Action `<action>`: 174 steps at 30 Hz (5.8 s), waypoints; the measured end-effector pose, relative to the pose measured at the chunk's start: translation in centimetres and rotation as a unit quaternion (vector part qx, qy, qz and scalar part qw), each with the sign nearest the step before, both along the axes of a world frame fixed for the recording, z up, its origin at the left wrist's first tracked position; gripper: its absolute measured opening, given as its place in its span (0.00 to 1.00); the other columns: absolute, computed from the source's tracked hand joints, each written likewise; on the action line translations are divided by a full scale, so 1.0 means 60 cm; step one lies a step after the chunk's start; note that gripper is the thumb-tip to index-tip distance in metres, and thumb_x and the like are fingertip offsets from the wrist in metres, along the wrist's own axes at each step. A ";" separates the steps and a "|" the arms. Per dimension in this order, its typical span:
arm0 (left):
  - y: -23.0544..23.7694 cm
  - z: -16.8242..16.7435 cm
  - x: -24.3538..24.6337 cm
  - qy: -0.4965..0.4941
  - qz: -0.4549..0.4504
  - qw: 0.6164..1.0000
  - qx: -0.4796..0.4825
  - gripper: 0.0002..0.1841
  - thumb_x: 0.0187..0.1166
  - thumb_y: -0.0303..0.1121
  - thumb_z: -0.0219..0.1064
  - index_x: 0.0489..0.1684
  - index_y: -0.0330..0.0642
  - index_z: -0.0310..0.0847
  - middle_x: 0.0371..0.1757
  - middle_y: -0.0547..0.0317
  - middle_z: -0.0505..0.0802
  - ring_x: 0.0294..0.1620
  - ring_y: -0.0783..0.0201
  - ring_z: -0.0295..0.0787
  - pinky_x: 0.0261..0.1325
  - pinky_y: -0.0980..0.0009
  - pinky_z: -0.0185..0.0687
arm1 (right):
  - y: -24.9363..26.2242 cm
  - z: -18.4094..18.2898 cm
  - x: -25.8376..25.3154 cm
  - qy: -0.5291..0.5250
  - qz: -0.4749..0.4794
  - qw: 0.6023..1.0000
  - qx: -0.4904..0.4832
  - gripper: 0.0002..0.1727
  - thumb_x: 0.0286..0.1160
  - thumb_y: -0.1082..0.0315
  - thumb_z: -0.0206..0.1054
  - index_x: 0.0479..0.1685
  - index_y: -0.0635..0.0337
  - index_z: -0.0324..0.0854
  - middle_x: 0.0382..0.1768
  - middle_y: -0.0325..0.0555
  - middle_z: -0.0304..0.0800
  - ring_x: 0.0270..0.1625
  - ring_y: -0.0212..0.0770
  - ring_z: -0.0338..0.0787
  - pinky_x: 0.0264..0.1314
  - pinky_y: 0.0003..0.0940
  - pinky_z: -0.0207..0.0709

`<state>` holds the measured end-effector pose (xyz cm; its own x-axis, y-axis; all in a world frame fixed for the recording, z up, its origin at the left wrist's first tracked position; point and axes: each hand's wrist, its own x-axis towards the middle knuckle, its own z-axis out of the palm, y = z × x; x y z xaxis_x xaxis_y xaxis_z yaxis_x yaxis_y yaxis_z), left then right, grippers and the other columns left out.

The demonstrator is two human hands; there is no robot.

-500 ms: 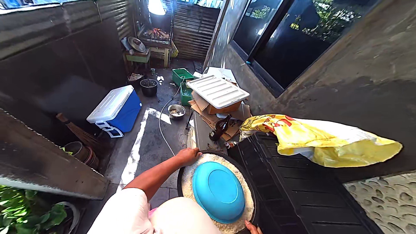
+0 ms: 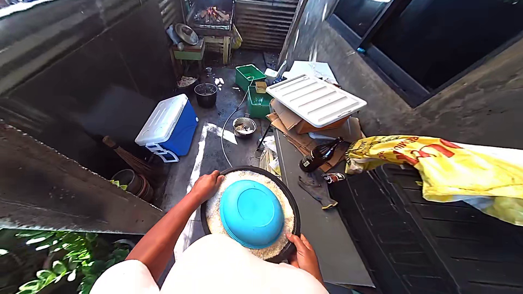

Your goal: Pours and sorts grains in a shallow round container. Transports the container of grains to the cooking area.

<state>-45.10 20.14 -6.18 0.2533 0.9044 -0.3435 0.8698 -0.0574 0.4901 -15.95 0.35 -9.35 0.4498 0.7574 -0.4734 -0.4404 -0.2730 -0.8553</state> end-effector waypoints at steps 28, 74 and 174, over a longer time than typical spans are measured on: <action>0.644 0.000 -0.283 0.008 0.287 0.954 0.087 0.26 0.96 0.49 0.44 0.67 0.37 0.80 0.49 0.34 0.93 0.56 0.37 0.91 0.63 0.35 0.78 | 0.967 0.028 -0.188 0.028 0.289 0.957 -0.020 0.10 0.76 0.75 0.66 0.53 0.65 0.78 0.36 0.51 0.90 0.34 0.41 0.92 0.35 0.38 0.90; 2.495 -0.011 -0.284 -0.004 0.156 0.985 0.081 0.27 0.95 0.51 0.43 0.73 0.41 0.77 0.52 0.35 0.92 0.59 0.37 0.90 0.66 0.37 0.78 | 2.658 -0.014 -0.214 0.027 0.140 0.989 0.039 0.10 0.78 0.76 0.62 0.54 0.68 0.77 0.37 0.53 0.89 0.35 0.43 0.93 0.35 0.38 0.90; 4.366 -0.321 -0.632 -0.152 0.607 0.760 -0.175 0.30 0.95 0.53 0.40 0.84 0.43 0.68 0.73 0.35 0.85 0.77 0.38 0.80 0.79 0.36 0.69 | 5.066 -0.261 -0.678 -0.144 0.554 0.803 -0.167 0.24 0.91 0.51 0.58 0.61 0.65 0.82 0.46 0.58 0.92 0.44 0.48 0.93 0.44 0.47 0.88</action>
<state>-83.03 282.09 -25.45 -0.5793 0.4011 -0.7096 0.0202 0.8774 0.4794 -56.60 304.33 -25.00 -0.2857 0.6207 -0.7302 0.4342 -0.5954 -0.6760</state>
